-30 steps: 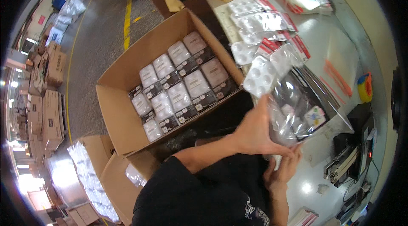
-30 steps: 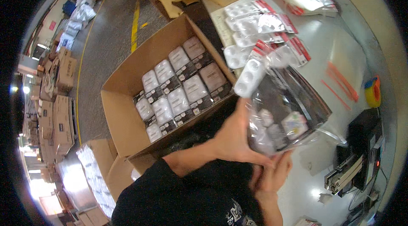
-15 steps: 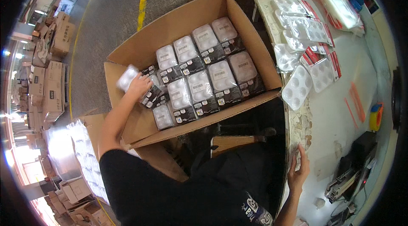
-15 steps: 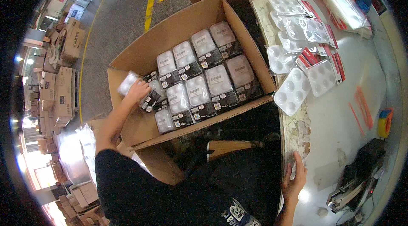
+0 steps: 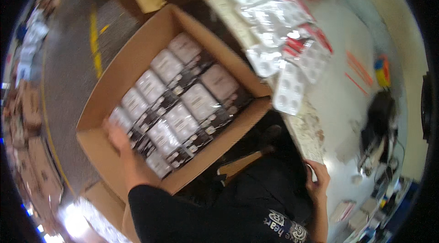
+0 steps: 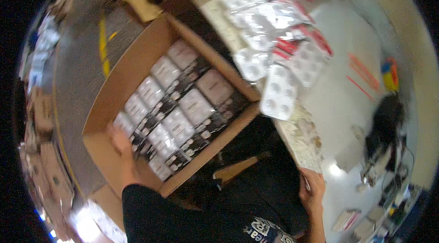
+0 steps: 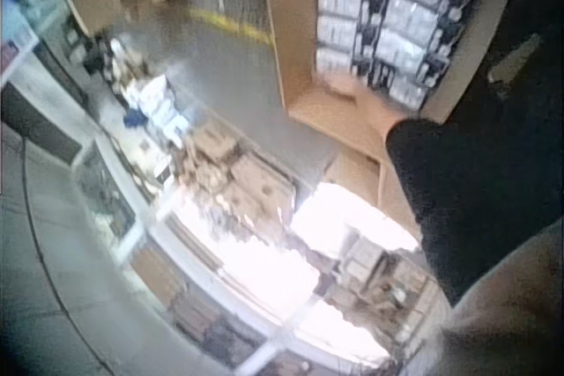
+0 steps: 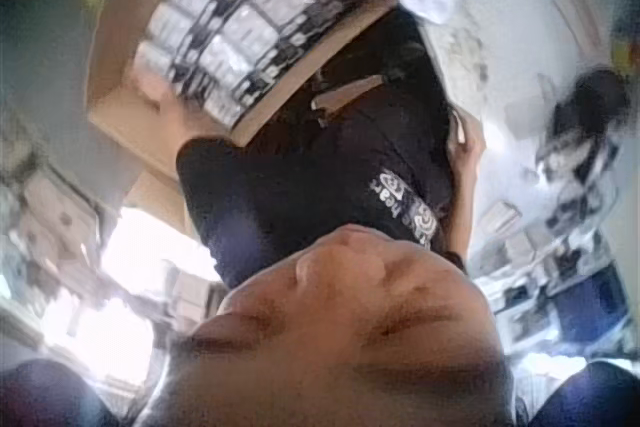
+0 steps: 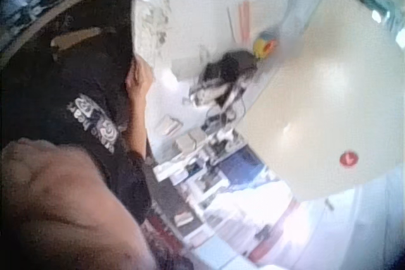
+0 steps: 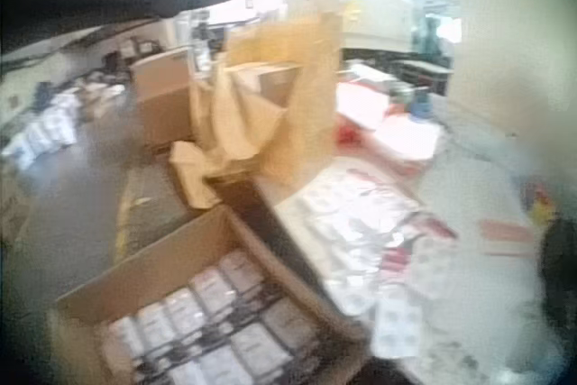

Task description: The person places white plastic mixing palettes into clear plastic bags with red Artix headers. They seal the bags, stack the packaged items, and place them into a larger zip-top bag. The person also retrieves bubble wrap from a box and uses it to wrap the stacked packages.

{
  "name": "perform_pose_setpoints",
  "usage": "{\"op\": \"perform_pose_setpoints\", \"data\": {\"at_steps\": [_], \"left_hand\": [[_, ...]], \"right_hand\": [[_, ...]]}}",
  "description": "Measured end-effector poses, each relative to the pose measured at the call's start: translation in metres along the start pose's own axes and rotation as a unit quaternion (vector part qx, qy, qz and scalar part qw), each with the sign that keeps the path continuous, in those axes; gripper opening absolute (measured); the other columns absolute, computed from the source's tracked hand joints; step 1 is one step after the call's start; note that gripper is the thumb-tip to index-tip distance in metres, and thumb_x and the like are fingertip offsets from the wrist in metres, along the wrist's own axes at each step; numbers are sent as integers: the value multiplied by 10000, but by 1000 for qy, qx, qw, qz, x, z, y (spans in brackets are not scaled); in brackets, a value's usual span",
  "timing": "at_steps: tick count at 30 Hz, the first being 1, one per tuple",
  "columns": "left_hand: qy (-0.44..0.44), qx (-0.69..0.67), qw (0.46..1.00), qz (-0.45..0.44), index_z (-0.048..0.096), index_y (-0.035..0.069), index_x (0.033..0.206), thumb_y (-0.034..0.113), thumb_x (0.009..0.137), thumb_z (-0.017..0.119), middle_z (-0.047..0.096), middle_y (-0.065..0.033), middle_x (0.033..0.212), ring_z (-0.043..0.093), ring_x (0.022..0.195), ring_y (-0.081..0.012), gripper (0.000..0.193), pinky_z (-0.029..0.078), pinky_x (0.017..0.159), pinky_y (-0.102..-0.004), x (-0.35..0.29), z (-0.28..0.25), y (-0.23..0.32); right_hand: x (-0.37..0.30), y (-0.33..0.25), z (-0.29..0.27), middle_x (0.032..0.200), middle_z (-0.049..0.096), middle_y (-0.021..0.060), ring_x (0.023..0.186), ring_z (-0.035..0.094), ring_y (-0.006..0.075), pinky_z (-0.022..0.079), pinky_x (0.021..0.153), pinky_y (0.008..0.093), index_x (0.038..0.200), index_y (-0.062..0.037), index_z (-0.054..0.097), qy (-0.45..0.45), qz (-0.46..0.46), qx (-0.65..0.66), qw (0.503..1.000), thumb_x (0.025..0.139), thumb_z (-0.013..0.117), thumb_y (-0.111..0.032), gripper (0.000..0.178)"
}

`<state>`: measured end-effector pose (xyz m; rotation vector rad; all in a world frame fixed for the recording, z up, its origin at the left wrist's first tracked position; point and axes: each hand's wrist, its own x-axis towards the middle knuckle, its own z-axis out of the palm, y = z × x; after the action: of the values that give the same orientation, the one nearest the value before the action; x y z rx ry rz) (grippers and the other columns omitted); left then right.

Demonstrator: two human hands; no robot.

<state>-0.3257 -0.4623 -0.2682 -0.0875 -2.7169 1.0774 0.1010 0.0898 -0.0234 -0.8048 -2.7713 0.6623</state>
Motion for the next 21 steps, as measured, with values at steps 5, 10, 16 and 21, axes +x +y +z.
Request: {"op": "perform_pose_setpoints", "data": {"at_steps": [5, 10, 16, 21], "left_hand": [[-157, -172, 960, -154, 460, 33, 1307, 203, 928, 476, 412, -177, 1393, 423, 1263, -289, 416, 405, 1006, -355, -6, 16, -5], [-213, -289, 890, -280, 447, -8, 1311, 232, 936, 495, 429, -197, 1370, 453, 1229, -294, 447, 390, 1017, -362, -10, 22, 5], [71, -670, 665, -323, 430, -57, 1315, 267, 946, 517, 451, -221, 1343, 487, 1187, -299, 498, 371, 1029, -370, 55, -155, 50], [87, -780, 550, 285, 478, 40, 1317, 149, 869, 600, 414, -118, 1407, 418, 1259, -265, 477, 344, 1032, -370, 94, -418, 143]], "right_hand": [[7, 0, -7, 909, 673, 81, 814, 640, 242, 457, 703, 340, 1033, -93, 643, -7, -24, 18, 1000, 774, 652, 6, 277], [-2, 15, -5, 890, 666, 66, 803, 635, 229, 453, 692, 338, 1044, -107, 643, -10, -22, 62, 998, 769, 663, -18, 290], [-12, 31, -19, 924, 677, 73, 813, 655, 220, 498, 702, 322, 1058, -81, 648, 30, 40, 131, 990, 801, 660, -47, 260], [-4, 40, -18, 985, 680, 125, 848, 670, 207, 543, 708, 292, 1067, -22, 637, 61, 227, 312, 921, 866, 629, -100, 216]]}}
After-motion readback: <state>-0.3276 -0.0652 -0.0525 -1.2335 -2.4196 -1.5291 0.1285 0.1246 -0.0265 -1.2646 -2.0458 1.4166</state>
